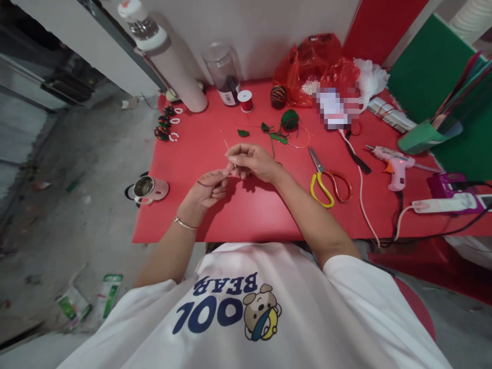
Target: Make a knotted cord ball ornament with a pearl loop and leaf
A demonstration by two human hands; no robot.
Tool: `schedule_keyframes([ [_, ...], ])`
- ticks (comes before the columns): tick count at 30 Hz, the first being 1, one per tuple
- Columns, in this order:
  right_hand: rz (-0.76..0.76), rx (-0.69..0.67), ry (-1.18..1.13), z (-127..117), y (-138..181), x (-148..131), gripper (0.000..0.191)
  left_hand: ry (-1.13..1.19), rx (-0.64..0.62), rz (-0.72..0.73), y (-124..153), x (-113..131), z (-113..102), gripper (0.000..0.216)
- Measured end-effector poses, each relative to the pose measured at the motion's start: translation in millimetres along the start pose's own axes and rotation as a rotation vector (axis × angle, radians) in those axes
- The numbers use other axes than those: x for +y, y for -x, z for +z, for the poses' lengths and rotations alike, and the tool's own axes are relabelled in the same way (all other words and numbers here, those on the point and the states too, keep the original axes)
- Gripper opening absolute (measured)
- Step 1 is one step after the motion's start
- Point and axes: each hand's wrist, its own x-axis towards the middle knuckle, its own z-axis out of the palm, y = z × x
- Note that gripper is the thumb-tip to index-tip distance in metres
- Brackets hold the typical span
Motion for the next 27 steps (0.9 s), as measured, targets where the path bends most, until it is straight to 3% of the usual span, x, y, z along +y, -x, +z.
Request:
schedule_keyframes([
  [4,0.010,-0.064,0.050,7,2,2,0.049,-0.185,-0.001,0.120,-2,-8,14,0.044],
  [9,-0.029,-0.001,0.111,0,-2,6,0.045,-0.407,0.055,0.205,-3,-11,20,0.035],
  [19,-0.068,0.100,0.144,-7,-5,2,0.044,-0.493,0.291,0.296,10,-2,-7,0.034],
  [24,-0.055,0.132,0.162,-7,-4,-1,0.043,-0.621,0.278,0.325,14,2,-11,0.034],
  [27,-0.070,0.135,0.183,-5,-3,-2,0.044,-0.523,0.202,0.264,12,0,-10,0.045],
])
